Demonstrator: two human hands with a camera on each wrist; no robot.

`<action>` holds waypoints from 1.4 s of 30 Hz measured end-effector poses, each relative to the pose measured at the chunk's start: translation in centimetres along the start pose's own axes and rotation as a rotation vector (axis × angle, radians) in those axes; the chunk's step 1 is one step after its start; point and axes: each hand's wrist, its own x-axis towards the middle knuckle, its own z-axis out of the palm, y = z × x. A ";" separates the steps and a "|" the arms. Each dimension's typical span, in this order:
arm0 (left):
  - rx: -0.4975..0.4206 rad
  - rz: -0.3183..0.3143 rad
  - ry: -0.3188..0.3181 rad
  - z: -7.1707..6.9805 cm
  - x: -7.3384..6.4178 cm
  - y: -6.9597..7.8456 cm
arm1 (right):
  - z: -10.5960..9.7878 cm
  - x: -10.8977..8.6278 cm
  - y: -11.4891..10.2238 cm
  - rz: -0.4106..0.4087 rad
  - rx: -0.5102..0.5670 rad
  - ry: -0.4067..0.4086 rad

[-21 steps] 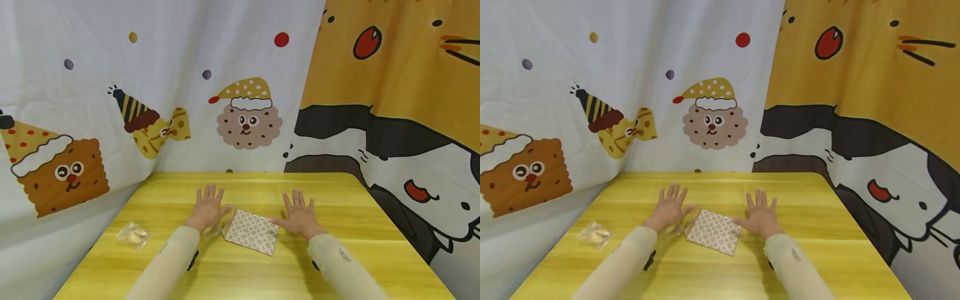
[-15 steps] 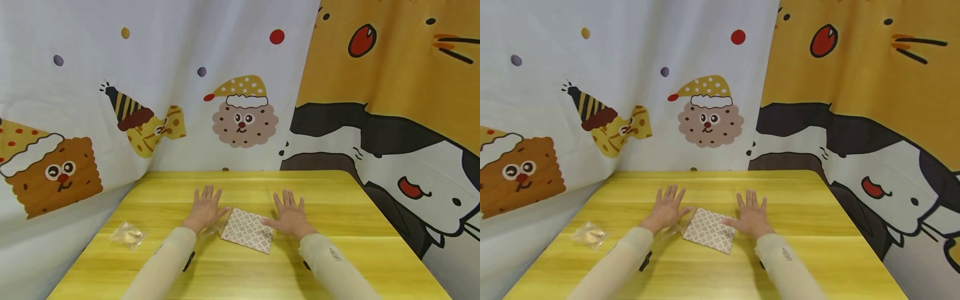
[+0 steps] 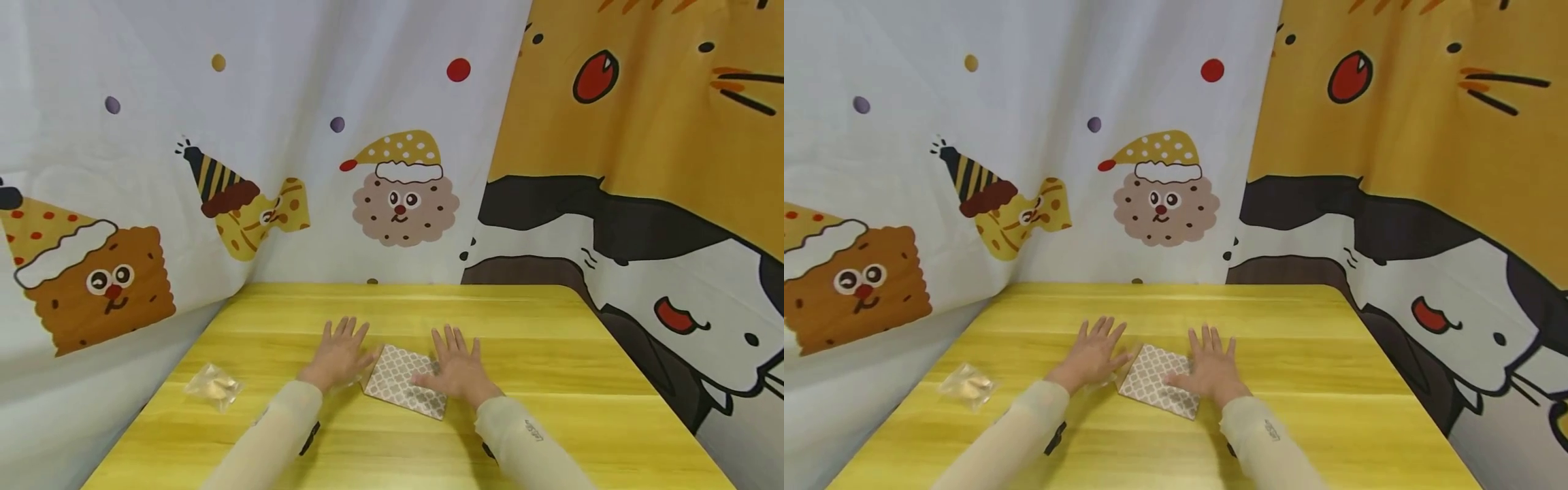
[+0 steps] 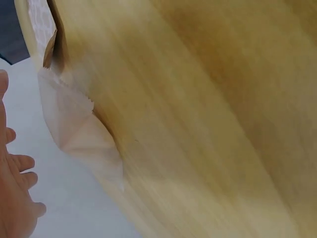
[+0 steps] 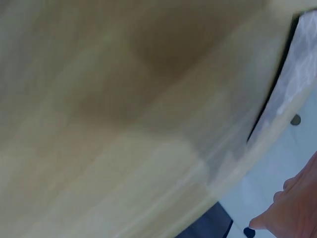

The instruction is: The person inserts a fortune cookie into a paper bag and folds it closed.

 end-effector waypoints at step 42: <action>-0.019 0.136 -0.205 2.3 0.2 1.2 | 1.5 0.6 -0.8 -0.160 0.138 -0.169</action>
